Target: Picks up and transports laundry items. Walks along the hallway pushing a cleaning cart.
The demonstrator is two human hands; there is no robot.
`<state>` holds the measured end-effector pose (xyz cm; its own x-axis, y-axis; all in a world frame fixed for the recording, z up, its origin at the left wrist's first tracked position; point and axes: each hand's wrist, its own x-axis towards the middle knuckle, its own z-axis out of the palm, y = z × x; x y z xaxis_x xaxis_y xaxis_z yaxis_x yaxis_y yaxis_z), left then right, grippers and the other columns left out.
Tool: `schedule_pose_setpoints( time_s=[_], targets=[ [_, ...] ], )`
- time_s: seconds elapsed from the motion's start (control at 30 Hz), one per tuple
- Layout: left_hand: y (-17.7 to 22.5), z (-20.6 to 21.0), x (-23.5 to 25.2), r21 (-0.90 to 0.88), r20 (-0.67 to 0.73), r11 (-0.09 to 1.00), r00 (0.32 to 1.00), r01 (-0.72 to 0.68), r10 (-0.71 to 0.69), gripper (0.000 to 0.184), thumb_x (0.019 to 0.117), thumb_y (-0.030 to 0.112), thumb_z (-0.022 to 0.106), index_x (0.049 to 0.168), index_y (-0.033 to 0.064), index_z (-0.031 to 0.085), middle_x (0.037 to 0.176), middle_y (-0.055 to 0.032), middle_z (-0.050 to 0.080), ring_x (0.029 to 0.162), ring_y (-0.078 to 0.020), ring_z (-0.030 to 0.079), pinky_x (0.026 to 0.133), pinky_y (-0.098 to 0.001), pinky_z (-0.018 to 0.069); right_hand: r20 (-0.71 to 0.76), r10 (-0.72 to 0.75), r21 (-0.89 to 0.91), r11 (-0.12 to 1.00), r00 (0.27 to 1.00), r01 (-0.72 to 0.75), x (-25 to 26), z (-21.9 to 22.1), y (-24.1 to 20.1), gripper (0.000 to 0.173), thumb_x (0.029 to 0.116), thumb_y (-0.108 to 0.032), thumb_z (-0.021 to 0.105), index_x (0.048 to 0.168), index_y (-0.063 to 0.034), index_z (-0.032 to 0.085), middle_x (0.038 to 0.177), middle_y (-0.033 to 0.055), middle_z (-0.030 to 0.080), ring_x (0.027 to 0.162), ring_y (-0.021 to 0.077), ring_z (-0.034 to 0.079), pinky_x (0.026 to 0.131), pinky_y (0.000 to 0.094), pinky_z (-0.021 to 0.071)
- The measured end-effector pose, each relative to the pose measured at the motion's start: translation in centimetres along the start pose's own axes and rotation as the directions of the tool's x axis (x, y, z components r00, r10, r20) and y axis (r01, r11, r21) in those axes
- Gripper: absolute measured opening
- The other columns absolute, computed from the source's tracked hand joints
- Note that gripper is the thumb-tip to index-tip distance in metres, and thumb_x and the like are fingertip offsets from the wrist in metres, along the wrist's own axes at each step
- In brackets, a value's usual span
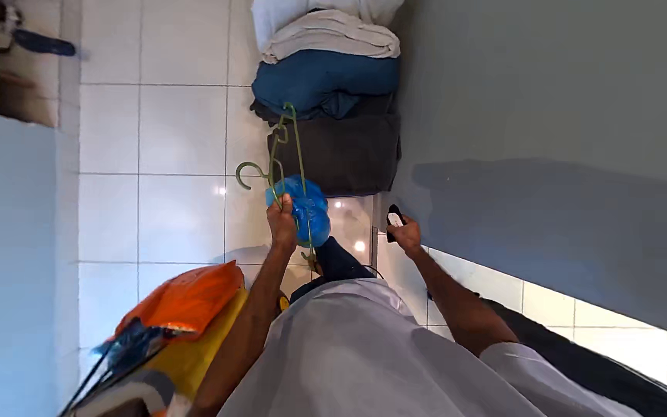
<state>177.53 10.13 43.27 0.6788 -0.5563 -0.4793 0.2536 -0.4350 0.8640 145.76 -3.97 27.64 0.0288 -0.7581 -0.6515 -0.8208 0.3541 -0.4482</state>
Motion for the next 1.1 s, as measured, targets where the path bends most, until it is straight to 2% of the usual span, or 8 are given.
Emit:
schedule_pose_setpoints(
  time_s=[0.17, 0.37, 0.47, 0.63, 0.77, 0.87, 0.97, 1.1],
  targets=[
    [1.9, 5.7, 9.5, 0.082, 0.173, 0.994, 0.981, 0.072, -0.085, 0.038, 0.1082, 0.048, 0.046, 0.114, 0.0135, 0.061, 0.089, -0.0034, 0.059, 0.073, -0.012, 0.057, 0.066, -0.0327, 0.0517, 0.005, 0.175, 0.156, 0.972, 0.985, -0.173, 1.6, 3.4, -0.3, 0.045, 0.0783, -0.025, 0.082, 0.119, -0.0091, 0.073, 0.104, 0.0155, 0.074, 0.097, 0.0301, 0.071, 0.086, 0.057, 0.0568],
    [1.9, 16.7, 24.9, 0.072, 0.212, 0.997, 0.977, -0.012, -0.004, 0.033, 0.1111, 0.024, 0.044, 0.114, -0.002, 0.064, 0.098, -0.0122, 0.065, 0.089, -0.0166, 0.063, 0.084, -0.0366, 0.0548, -0.036, 0.205, 0.468, 0.868, 0.978, -0.164, 4.9, 6.4, -4.0, 0.045, 0.0747, -0.009, 0.081, 0.118, 0.0002, 0.07, 0.098, 0.0134, 0.074, 0.088, 0.0198, 0.072, 0.08, 0.0432, 0.0605],
    [-0.8, 21.4, 32.7, 0.155, 0.235, 0.981, 0.969, -0.114, 0.075, 0.034, 0.1109, 0.024, 0.044, 0.114, -0.0029, 0.065, 0.099, -0.0132, 0.065, 0.092, -0.0173, 0.062, 0.086, -0.0356, 0.0522, -0.008, 0.202, 0.548, 0.82, 0.979, -0.165, 5.5, 7.2, -4.8, 0.041, 0.0734, -0.006, 0.079, 0.113, 0.0015, 0.07, 0.094, 0.0105, 0.074, 0.084, 0.0162, 0.071, 0.077, 0.0383, 0.0613],
    [-8.6, 26.4, 42.8, 0.378, 0.304, 0.925, 0.947, -0.023, -0.101, 0.04, 0.1113, 0.028, 0.044, 0.121, -0.0055, 0.062, 0.11, -0.0226, 0.066, 0.1, -0.0301, 0.064, 0.092, -0.048, 0.0518, 0.006, 0.292, 0.638, 0.735, 0.956, -0.228, 5.2, 10.7, -2.5, 0.033, 0.0715, -0.002, 0.076, 0.103, 0.0025, 0.07, 0.082, 0.008, 0.072, 0.071, 0.0151, 0.07, 0.065, 0.0369, 0.0611],
    [-10.7, 27.9, 43.4, 0.363, 0.299, 0.924, 0.954, -0.118, 0.004, 0.038, 0.112, 0.029, 0.042, 0.116, -0.0025, 0.063, 0.092, -0.013, 0.063, 0.078, -0.0189, 0.06, 0.074, -0.037, 0.0529, -0.001, 0.387, 0.725, 0.635, 0.922, -0.265, 5.1, 13.5, -2.0, 0.032, 0.0726, 0.001, 0.074, 0.105, 0.0021, 0.071, 0.082, 0.0076, 0.074, 0.07, 0.0142, 0.071, 0.064, 0.0342, 0.0617],
    [-8.1, 25.6, 40.6, 0.48, 0.319, 0.839, 0.942, -0.256, 0.104, 0.039, 0.1121, 0.025, 0.041, 0.13, -0.0026, 0.062, 0.114, -0.0207, 0.069, 0.105, -0.0273, 0.068, 0.097, -0.0438, 0.0531, 0.047, 0.377, 0.723, 0.627, 0.925, -0.292, 5.2, 13.9, -3.7, 0.034, 0.0722, -0.002, 0.074, 0.106, 0.0012, 0.072, 0.083, 0.0085, 0.073, 0.069, 0.0158, 0.07, 0.063, 0.0361, 0.0611],
    [-5.2, 20.4, 37.6, 0.478, 0.347, 0.785, 0.905, -0.395, 0.244, 0.039, 0.1106, 0.023, 0.043, 0.137, -0.0015, 0.059, 0.127, -0.0212, 0.066, 0.116, -0.0267, 0.065, 0.104, -0.0417, 0.0513, 0.038, 0.318, 0.724, 0.645, 0.947, -0.245, 5.9, 13.2, -6.7, 0.034, 0.0717, -0.003, 0.074, 0.105, 0.0014, 0.071, 0.083, 0.008, 0.073, 0.07, 0.0153, 0.07, 0.063, 0.0363, 0.0613],
    [0.1, 11.5, 31.8, 0.457, 0.301, 0.855, 0.947, -0.247, 0.113, 0.04, 0.1116, 0.034, 0.042, 0.138, 0.0083, 0.057, 0.119, -0.0133, 0.067, 0.093, -0.0221, 0.066, 0.081, -0.0425, 0.0575, -0.064, 0.159, 0.74, 0.67, 0.985, -0.061, 7.8, 11.4, -11.7, 0.033, 0.0721, -0.005, 0.077, 0.103, 0.0027, 0.07, 0.085, 0.0066, 0.073, 0.075, 0.012, 0.07, 0.069, 0.034, 0.0618]
  ],
)
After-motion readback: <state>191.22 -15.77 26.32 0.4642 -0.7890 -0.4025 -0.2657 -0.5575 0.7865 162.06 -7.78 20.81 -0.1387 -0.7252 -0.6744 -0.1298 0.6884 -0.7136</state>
